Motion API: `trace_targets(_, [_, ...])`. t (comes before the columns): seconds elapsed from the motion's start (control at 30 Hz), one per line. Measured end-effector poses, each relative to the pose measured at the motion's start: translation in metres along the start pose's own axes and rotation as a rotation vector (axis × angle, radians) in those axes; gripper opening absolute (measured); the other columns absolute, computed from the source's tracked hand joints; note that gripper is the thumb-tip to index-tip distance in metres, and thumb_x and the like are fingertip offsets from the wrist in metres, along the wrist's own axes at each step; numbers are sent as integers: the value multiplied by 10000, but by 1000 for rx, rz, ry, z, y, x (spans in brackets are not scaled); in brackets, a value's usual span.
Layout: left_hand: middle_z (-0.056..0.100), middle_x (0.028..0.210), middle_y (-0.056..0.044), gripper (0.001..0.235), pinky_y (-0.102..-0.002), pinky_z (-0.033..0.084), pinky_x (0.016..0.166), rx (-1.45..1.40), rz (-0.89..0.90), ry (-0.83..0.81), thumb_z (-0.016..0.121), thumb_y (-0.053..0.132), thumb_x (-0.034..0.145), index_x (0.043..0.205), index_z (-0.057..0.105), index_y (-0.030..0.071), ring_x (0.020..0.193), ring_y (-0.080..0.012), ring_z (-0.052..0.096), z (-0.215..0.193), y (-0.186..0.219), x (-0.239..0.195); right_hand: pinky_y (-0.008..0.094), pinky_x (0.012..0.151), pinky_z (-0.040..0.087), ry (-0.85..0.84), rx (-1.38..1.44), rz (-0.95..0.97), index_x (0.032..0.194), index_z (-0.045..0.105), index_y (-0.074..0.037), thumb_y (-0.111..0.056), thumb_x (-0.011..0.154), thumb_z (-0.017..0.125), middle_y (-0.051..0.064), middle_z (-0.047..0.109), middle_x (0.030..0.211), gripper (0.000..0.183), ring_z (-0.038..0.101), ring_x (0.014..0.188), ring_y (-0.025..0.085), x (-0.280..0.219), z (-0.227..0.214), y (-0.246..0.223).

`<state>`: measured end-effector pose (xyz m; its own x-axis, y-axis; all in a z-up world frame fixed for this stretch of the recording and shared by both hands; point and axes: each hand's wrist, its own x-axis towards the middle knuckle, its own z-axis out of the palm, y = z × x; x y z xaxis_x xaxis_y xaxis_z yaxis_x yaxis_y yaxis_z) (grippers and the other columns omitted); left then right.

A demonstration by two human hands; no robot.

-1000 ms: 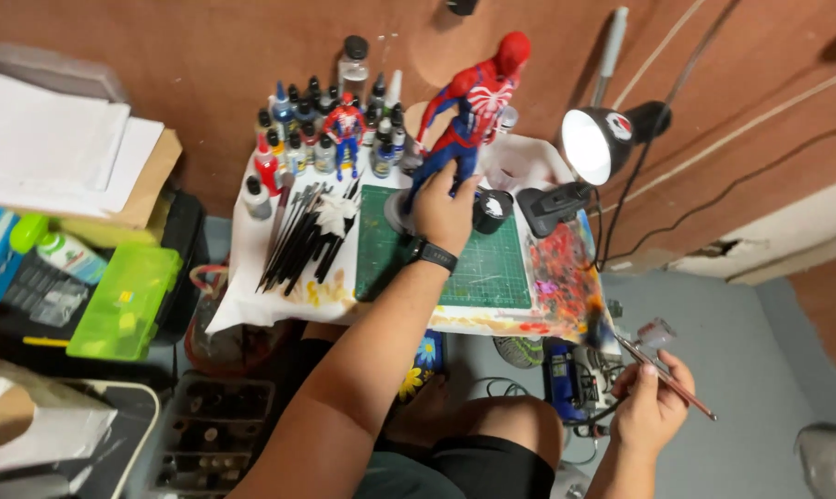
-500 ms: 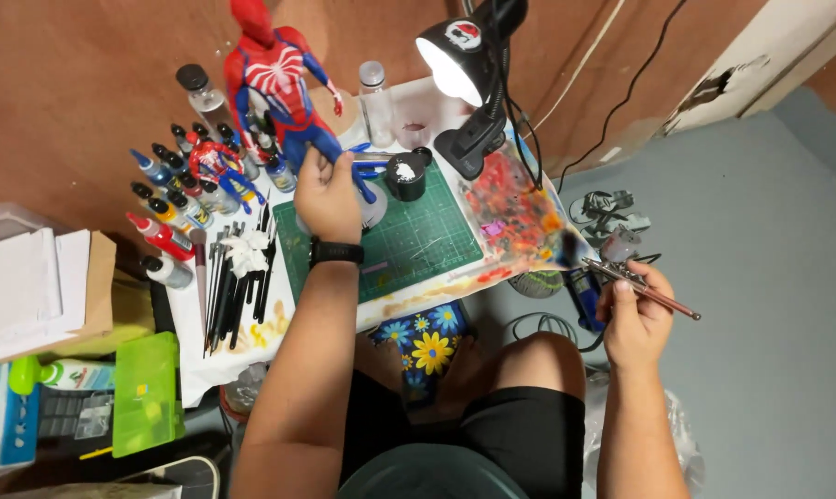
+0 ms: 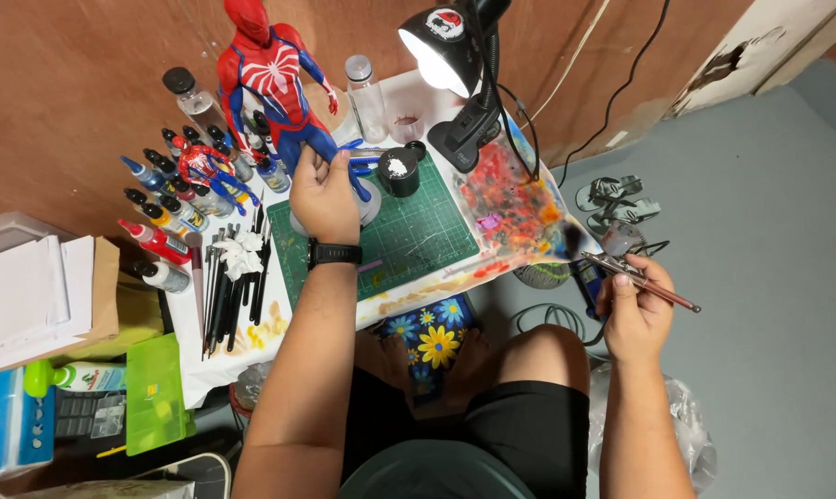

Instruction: A person uses an airbrush to paint a Spider-Man figurine, rotating the figure and dabbing it with a cloth for detail work.

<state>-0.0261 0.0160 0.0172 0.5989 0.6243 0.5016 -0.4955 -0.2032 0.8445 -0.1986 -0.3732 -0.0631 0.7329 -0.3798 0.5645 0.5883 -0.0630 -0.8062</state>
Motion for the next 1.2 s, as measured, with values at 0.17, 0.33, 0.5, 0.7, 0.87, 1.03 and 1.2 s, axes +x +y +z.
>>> trace_targets(0.17, [724, 1180, -253, 441, -342, 652, 878, 23, 12, 2, 831, 40, 890, 1291, 659, -24, 1098, -318, 700, -1, 7, -4, 252, 434, 402, -4, 4, -17, 1323, 482, 8, -5, 1075, 510, 159, 525, 599, 250, 506, 419, 192, 3, 0, -1])
trace_targets(0.33, [713, 1185, -279, 450, -362, 646, 883, 14, 36, 17, 835, 22, 886, 1289, 652, -56, 1104, -342, 692, 0, 7, -6, 250, 431, 395, -10, -5, -17, 1314, 483, -3, -10, 1076, 508, 156, 528, 600, 239, 507, 416, 194, 2, 0, -3])
trace_targets(0.5, [733, 1154, -249, 451, -342, 652, 866, 46, 44, 6, 836, 38, 880, 1290, 660, -28, 1085, -334, 703, 0, 11, -6, 259, 442, 414, 16, -21, -2, 1313, 497, 3, -9, 1073, 523, 158, 531, 602, 242, 515, 422, 198, 2, 2, -6])
trace_targets(0.7, [787, 916, -143, 449, -401, 632, 764, 406, 211, 267, 936, 200, 717, 1120, 783, 71, 891, -308, 764, 11, -26, -8, 279, 460, 395, -34, -73, -13, 1357, 474, -6, -36, 1097, 489, 175, 524, 598, 261, 514, 441, 219, 5, -9, 5])
trace_targets(0.87, [750, 978, -169, 419, -480, 529, 773, 507, 93, 133, 776, 385, 851, 1175, 734, 123, 902, -383, 688, 7, 5, -12, 270, 510, 386, 29, -90, 147, 1341, 458, -99, -109, 1105, 513, 133, 479, 693, 242, 444, 531, 171, 7, 11, -20])
trace_targets(1.03, [743, 975, -236, 411, -524, 522, 760, 409, 53, 143, 756, 377, 870, 1167, 733, 95, 904, -441, 679, 7, 14, -15, 310, 516, 355, 49, -206, 122, 1335, 449, -50, -65, 1150, 455, 160, 425, 659, 186, 397, 526, 205, 11, 31, -46])
trace_targets(1.2, [756, 994, -202, 386, -528, 525, 778, 391, 3, 132, 734, 403, 891, 1166, 737, 132, 908, -443, 662, 8, 26, -20, 336, 523, 356, 60, -244, 117, 1340, 444, -41, -62, 1147, 444, 157, 421, 661, 195, 399, 508, 215, 12, 37, -55])
